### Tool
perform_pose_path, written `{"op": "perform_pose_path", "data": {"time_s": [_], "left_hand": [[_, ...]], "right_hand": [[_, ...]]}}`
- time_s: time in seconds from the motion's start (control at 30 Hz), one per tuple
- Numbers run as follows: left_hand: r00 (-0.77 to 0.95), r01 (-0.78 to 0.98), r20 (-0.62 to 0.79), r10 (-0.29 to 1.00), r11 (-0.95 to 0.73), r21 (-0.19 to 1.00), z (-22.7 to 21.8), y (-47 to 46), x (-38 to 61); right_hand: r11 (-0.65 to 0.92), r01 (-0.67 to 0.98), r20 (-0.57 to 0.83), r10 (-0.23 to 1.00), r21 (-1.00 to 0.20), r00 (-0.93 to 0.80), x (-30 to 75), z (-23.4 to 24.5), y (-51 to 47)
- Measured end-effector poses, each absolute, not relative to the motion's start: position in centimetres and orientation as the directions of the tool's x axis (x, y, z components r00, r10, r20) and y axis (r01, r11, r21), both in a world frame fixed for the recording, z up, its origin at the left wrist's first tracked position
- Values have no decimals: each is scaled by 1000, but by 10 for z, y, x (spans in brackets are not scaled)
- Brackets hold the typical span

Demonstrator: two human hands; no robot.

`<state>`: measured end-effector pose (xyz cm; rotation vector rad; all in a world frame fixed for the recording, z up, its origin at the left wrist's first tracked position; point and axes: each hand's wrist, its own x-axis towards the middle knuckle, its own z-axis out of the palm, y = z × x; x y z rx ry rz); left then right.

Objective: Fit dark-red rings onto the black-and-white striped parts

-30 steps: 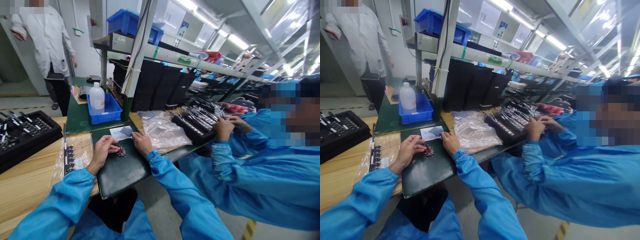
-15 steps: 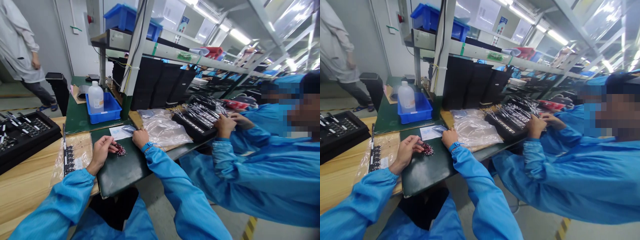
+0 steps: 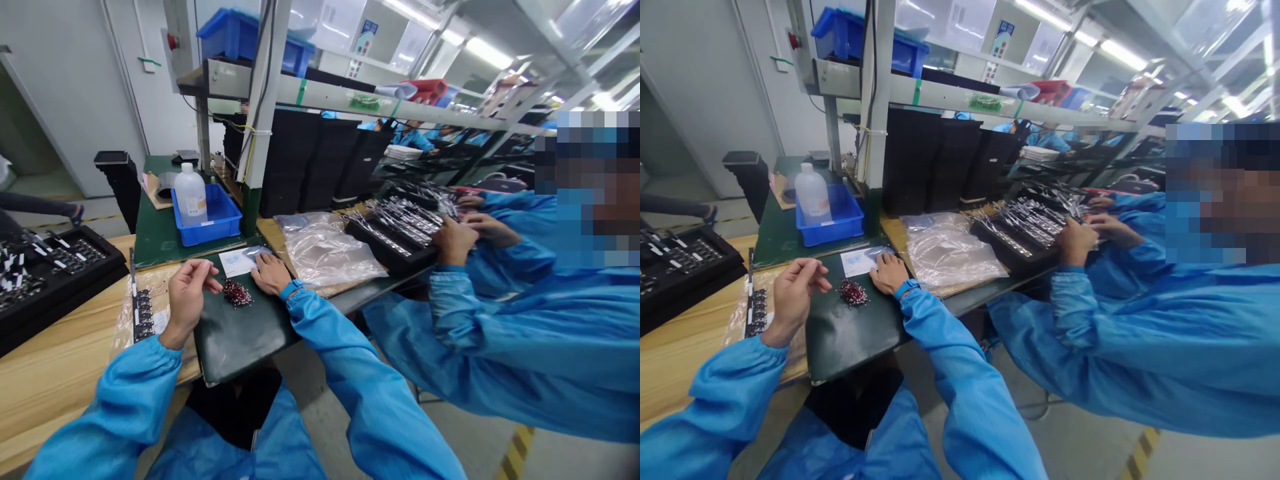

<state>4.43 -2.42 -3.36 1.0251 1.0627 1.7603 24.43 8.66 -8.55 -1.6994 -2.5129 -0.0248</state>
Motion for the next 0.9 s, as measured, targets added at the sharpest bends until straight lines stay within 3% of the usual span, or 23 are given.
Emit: {"op": "perform_pose_path", "data": {"time_s": [0.2,0.37,0.5,0.57,0.7,0.9], "left_hand": [[-344,-77,387,855,-437,896,13,-64,7],[-473,56,424,772,-454,889,26,-74,-58],[-526,198,383,760,-328,924,12,-58,-100],[-474,288,323,819,-202,936,-1,-47,-114],[-373,526,208,904,21,850,-31,-30,-130],[-384,743,285,878,111,660,-62,-31,-130]], "right_hand": [[313,944,133,945,-103,-299,233,-94,97],[378,902,346,891,-211,-292,233,-86,89],[380,758,356,911,-530,-208,223,-81,98],[361,708,331,925,-607,-188,214,-80,105],[363,641,320,929,-676,-189,200,-82,116],[452,578,276,887,-679,-370,215,-91,121]]}}
